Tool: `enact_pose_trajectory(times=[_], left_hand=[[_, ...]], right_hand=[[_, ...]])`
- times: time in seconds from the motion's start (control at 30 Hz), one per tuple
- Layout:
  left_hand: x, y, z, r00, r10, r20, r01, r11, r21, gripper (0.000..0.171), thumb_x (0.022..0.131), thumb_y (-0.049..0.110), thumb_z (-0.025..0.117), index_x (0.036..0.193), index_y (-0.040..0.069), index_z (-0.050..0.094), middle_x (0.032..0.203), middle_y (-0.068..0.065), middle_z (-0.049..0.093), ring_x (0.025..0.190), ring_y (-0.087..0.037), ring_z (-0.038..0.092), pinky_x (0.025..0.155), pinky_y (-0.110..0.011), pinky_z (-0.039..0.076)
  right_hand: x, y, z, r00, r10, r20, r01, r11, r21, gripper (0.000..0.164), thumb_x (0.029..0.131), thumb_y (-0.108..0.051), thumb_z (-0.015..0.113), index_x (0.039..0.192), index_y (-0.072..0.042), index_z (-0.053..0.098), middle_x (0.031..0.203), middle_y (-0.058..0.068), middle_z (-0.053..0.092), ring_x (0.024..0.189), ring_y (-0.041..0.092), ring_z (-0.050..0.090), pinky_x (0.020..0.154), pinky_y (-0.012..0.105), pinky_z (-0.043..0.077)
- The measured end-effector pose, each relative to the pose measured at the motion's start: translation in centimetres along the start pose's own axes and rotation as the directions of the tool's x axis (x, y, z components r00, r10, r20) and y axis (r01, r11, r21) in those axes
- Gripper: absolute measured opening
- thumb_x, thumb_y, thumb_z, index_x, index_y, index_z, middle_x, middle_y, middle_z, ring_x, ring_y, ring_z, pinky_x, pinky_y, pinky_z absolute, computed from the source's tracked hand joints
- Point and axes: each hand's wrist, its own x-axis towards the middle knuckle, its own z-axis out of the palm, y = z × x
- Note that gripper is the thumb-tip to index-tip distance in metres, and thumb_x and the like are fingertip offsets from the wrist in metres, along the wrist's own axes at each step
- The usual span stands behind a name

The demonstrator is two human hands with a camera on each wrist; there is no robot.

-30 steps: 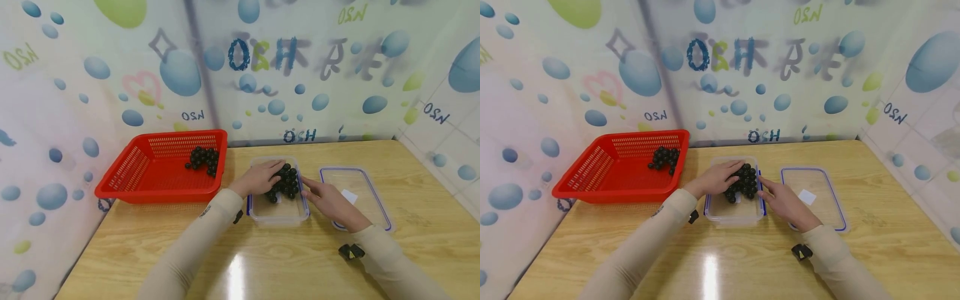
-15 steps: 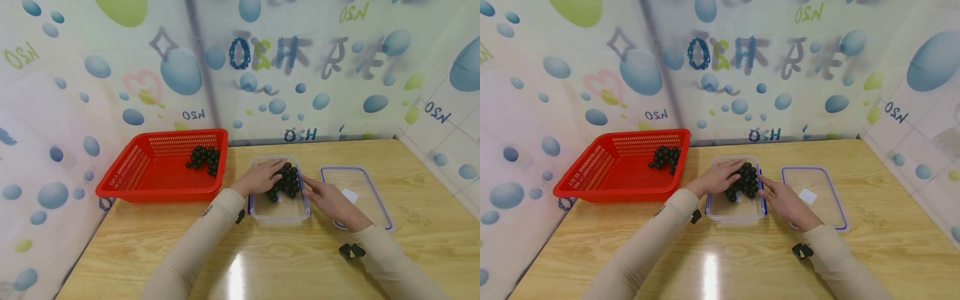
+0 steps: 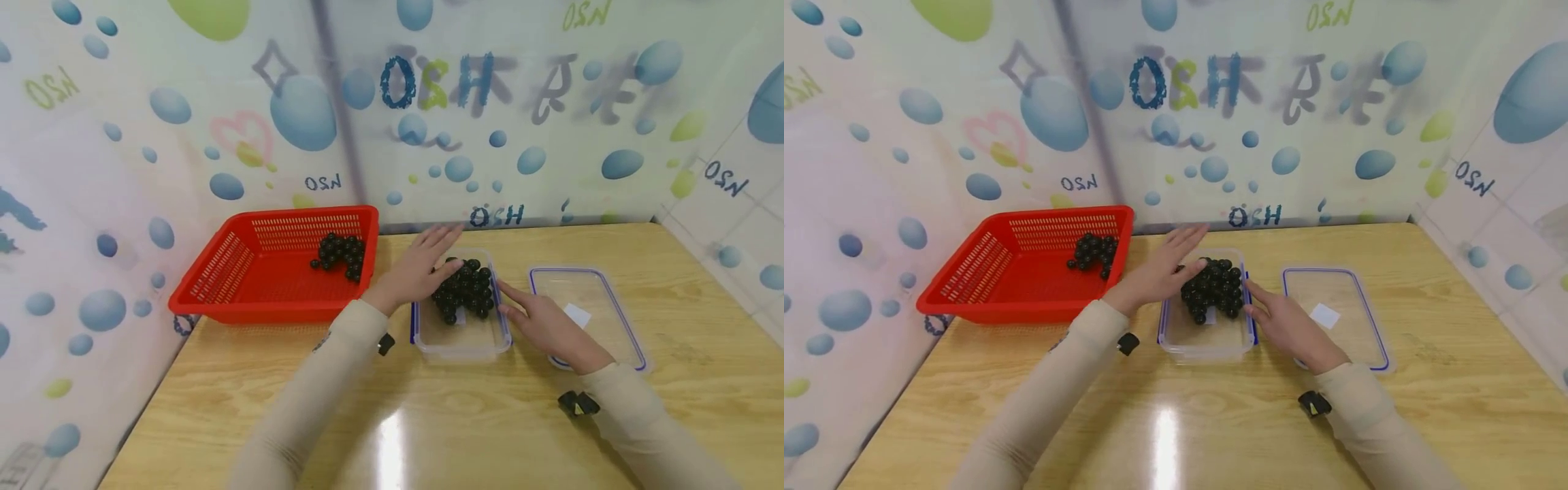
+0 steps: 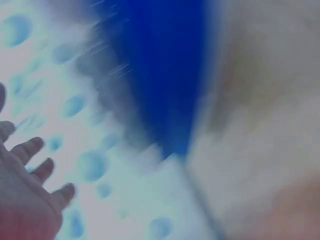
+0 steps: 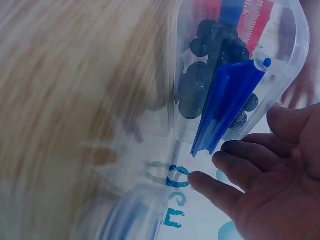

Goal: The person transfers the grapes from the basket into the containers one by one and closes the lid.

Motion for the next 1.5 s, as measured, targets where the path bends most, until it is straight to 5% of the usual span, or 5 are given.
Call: enact_pose_trajectory(times=[0.4, 0.67, 0.87, 1.17, 1.5], left_hand=[[-1.7, -7.7, -14.4, 0.892, -0.415, 0.180, 0.398, 0.909, 0.126, 0.055, 0.096, 0.031, 0.064, 0.144, 0.011, 0.047, 0.148, -0.016, 0.038, 0.130, -0.034, 0.038, 0.105, -0.053, 0.035], [-2.6, -13.4, -12.6, 0.747, -0.546, 0.379, 0.510, 0.837, 0.200, 0.071, 0.087, 0.021, 0.076, 0.148, 0.012, 0.042, 0.149, -0.019, 0.034, 0.123, -0.038, 0.039, 0.103, -0.060, 0.034], [-2.7, -14.0, -10.8, 0.619, -0.639, 0.457, 0.625, 0.753, 0.206, 0.084, 0.078, 0.021, 0.084, 0.150, 0.026, 0.041, 0.147, -0.014, 0.035, 0.122, -0.037, 0.037, 0.096, -0.057, 0.043], [-1.1, -14.3, -9.8, 0.546, -0.705, 0.453, 0.628, 0.702, 0.337, 0.102, 0.063, 0.044, 0.091, 0.148, 0.033, 0.036, 0.145, -0.013, 0.030, 0.123, -0.037, 0.032, 0.092, -0.055, 0.044], [-0.4, -14.3, -7.8, 0.488, -0.742, 0.459, 0.751, 0.625, 0.212, 0.113, 0.065, 0.051, 0.086, 0.154, 0.026, 0.023, 0.147, -0.017, 0.024, 0.126, -0.040, 0.032, 0.097, -0.060, 0.040]], right_hand=[[0.0, -0.2, -0.6, 0.999, 0.028, 0.023, -0.029, 0.999, 0.032, 0.060, 0.107, -0.033, 0.042, 0.157, -0.009, 0.020, 0.063, 0.007, 0.050, 0.044, 0.011, 0.021, 0.053, 0.036, 0.035], [-0.1, -0.5, 0.2, 1.000, 0.018, 0.025, -0.019, 0.999, 0.044, 0.058, 0.107, -0.029, 0.043, 0.157, -0.009, 0.021, 0.071, 0.009, 0.054, 0.046, 0.013, 0.022, 0.056, 0.036, 0.036], [-0.2, -0.8, 0.3, 1.000, 0.006, -0.005, -0.006, 0.999, 0.032, 0.057, 0.106, -0.027, 0.045, 0.156, -0.008, 0.025, 0.136, 0.026, 0.052, 0.084, 0.029, 0.063, 0.072, 0.040, 0.042], [-0.2, -0.9, 0.1, 0.999, 0.038, 0.006, -0.038, 0.999, 0.038, 0.058, 0.107, -0.032, 0.043, 0.157, -0.010, 0.022, 0.078, 0.008, 0.056, 0.053, 0.017, 0.035, 0.072, 0.041, 0.039], [-0.1, -0.4, 0.2, 0.999, 0.030, -0.010, -0.030, 0.999, 0.028, 0.056, 0.107, -0.029, 0.042, 0.156, -0.008, 0.024, 0.149, 0.024, 0.037, 0.117, 0.041, 0.054, 0.093, 0.054, 0.044]])
